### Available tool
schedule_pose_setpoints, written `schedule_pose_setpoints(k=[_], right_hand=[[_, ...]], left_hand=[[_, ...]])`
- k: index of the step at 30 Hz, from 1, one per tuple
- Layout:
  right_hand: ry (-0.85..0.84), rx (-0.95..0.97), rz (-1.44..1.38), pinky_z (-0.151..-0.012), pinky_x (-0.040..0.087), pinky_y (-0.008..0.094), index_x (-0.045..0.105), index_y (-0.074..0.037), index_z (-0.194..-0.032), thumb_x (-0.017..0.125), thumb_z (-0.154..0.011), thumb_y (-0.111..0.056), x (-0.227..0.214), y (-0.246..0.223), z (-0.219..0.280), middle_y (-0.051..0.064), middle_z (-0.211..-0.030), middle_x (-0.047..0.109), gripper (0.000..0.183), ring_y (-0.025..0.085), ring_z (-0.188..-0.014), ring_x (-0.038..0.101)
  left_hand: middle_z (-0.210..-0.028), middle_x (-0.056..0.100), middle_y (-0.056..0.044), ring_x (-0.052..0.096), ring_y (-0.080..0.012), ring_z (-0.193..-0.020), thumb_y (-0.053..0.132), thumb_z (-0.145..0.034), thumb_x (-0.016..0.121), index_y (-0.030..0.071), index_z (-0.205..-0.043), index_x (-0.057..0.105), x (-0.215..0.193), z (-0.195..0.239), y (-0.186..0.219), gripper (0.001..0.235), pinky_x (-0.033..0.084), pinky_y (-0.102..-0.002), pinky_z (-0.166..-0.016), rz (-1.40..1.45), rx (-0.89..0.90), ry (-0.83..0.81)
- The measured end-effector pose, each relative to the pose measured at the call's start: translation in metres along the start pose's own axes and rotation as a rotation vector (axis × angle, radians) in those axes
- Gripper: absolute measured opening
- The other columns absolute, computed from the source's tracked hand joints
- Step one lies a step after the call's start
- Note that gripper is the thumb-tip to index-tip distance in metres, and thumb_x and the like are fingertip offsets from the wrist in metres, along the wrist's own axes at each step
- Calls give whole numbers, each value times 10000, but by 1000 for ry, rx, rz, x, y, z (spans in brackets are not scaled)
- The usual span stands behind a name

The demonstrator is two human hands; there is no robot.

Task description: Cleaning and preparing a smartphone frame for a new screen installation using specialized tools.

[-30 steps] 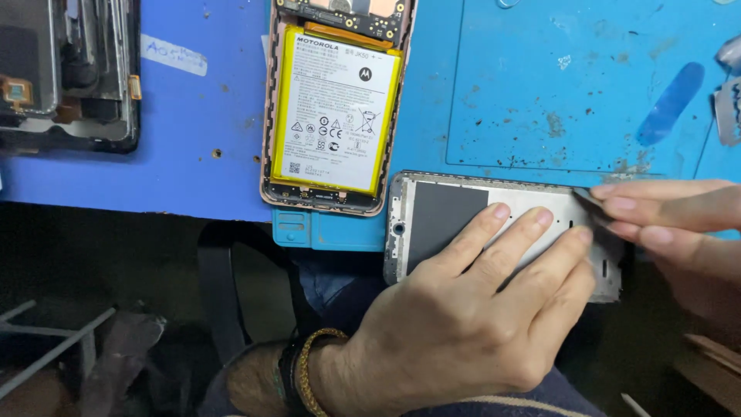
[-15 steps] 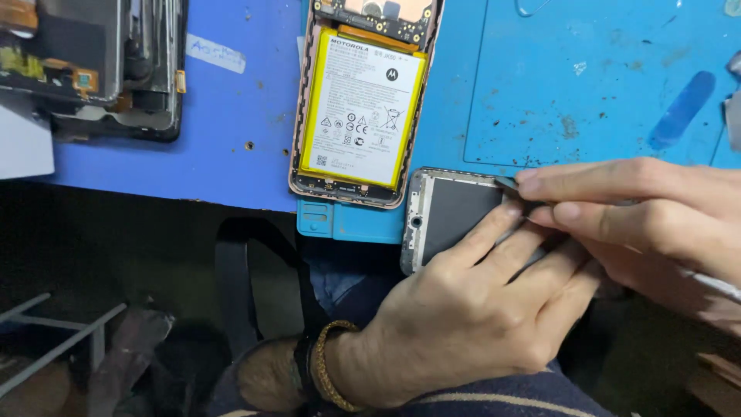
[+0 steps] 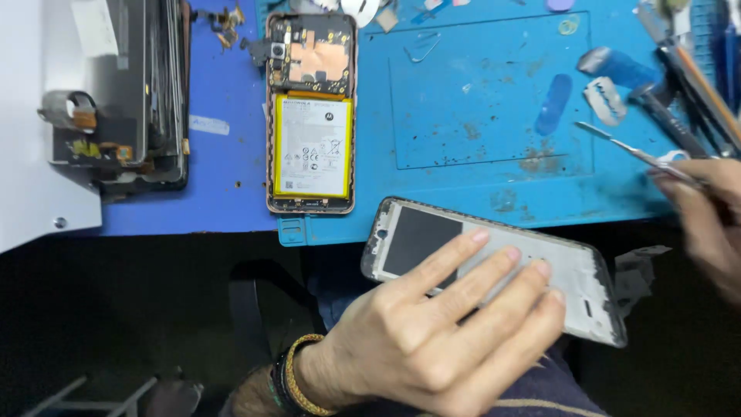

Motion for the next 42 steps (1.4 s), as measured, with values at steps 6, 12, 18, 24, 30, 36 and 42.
schedule_pose_setpoints(k=[6,12,18,24,30,36,42], right_hand=[[314,-252,317,-880,571,464,706,-10,-1228,819,-902,-103,-66,-200,18,157,-1119,709,358,365,-1013,695],[333,-716,-89,-942,570,477,696,-4,-1191,827,-751,-276,-74,-255,51,114,-1187,721,534,345,-1122,695],[532,-804,-66,-950,625,440,739,3,-1151,756,-804,-11,-63,-256,59,133,-1133,767,347,300,-1044,769],[712,-687,-156,-947,637,409,728,-2,-1173,737,-890,6,-72,-256,63,145,-1138,755,283,288,-1042,772],[547,-882,-95,-986,604,443,736,-18,-1173,755,-892,-151,-47,-297,61,147,-1177,759,312,275,-1116,751],[520,-610,-108,-898,564,463,730,-17,-1216,725,-950,-322,-94,-245,-6,132,-1099,736,406,334,-1019,720],[566,-333,248,-827,573,451,750,-37,-1163,779,-1053,-250,-90,-173,-86,164,-995,704,241,340,-905,695]], left_hand=[[-1165,745,-108,734,-246,-1108,118,-959,723,40,-1155,751,14,-13,6,213,564,-482,-1077,-79,138,-63],[-1180,750,-94,730,-252,-1139,112,-934,705,56,-1165,756,30,-22,-3,243,536,-543,-1086,-139,108,-89],[-1219,748,-72,673,-279,-1221,160,-963,709,88,-1215,741,11,-27,11,264,348,-632,-1135,-255,83,7],[-1678,339,-102,330,-339,-1610,447,-1028,726,145,-1649,257,-17,22,-35,835,203,-628,-1343,229,-350,583],[-1673,244,-201,450,-364,-1442,559,-982,620,156,-1668,2,71,20,-90,1008,387,-577,-1206,1421,-668,554],[-1285,458,-220,665,-323,-1119,628,-1048,475,20,-1627,153,69,22,-119,899,595,-488,-931,1470,-746,564],[-1213,463,-109,650,-269,-1032,755,-973,326,108,-1658,181,68,13,-124,953,631,-511,-882,1477,-699,538]])
Point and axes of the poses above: each hand's wrist, its own z-axis away from the middle knuckle, its own x-axis out of the palm, y = z × x, the point moved 10 cm from there along -z, towards the middle knuckle
